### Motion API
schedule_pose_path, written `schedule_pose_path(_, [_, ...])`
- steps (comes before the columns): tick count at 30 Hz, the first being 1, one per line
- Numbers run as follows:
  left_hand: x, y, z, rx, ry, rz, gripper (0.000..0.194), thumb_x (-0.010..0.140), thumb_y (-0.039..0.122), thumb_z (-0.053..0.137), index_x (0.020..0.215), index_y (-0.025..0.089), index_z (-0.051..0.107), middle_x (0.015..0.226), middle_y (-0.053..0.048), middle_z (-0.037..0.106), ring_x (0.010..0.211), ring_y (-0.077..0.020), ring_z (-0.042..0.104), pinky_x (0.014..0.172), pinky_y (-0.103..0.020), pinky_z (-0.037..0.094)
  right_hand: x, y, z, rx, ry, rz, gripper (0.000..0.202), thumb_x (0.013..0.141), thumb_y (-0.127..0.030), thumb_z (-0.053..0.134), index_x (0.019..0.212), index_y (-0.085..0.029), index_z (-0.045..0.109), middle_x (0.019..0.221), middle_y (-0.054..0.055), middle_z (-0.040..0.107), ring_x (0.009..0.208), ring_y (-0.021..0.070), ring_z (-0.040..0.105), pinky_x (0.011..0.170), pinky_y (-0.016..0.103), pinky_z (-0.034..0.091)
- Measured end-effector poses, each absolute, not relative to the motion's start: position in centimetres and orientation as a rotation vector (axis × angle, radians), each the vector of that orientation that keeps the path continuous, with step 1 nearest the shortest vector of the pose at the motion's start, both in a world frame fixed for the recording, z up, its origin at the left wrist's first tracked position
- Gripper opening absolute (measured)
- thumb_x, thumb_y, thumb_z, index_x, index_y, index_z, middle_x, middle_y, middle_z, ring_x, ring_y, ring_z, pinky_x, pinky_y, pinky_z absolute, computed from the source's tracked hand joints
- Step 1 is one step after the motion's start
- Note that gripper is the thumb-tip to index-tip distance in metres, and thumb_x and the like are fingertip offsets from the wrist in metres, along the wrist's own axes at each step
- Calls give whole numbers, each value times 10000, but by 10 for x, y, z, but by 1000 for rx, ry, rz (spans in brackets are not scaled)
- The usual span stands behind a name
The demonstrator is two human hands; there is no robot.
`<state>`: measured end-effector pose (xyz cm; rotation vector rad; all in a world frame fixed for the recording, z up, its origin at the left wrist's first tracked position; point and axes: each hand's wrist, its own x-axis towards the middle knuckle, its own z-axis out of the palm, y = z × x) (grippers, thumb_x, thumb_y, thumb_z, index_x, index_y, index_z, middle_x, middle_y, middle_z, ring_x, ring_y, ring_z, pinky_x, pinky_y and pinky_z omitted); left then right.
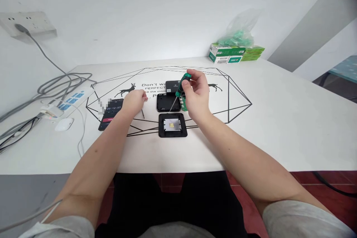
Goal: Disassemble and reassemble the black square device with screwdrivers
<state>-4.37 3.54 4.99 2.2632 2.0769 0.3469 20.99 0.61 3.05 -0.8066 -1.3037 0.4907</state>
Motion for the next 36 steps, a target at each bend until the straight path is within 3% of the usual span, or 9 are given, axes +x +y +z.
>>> schedule_pose_path(7, [-51,44,39,2303,2055,420,264,1070,170,570,1172,210,810,1214,-131,814,1133,-320,742,954,-413,585,207,3,35,-804,-1271,510,474,992,-691,697,1321,-354,646,1265,44,668,1044,217,648,922,437,663])
schedule_pose_path(15, [-58,51,33,2373,1970,417,253,1013,174,593,1016,225,841,1140,-125,830,1154,-338,728,983,-458,585,206,2,38,-806,-1253,521,494,976,-720,706,1311,-362,648,1254,50,663,1045,228,642,939,459,664])
schedule_pose_path(22, [-59,54,32,2359,2019,400,272,1010,169,582,1061,240,840,1201,-118,840,1222,-353,716,1068,-491,538,207,4,36,-816,-1268,508,520,975,-740,695,1324,-357,650,1246,56,665,1078,239,648,976,474,663])
schedule_pose_path(36, [-61,53,34,2314,2023,429,308,988,145,580,1149,224,830,1127,-112,850,1081,-320,770,977,-417,567,206,3,37,-812,-1262,522,525,957,-748,713,1295,-350,665,1233,54,682,1050,235,655,933,465,656])
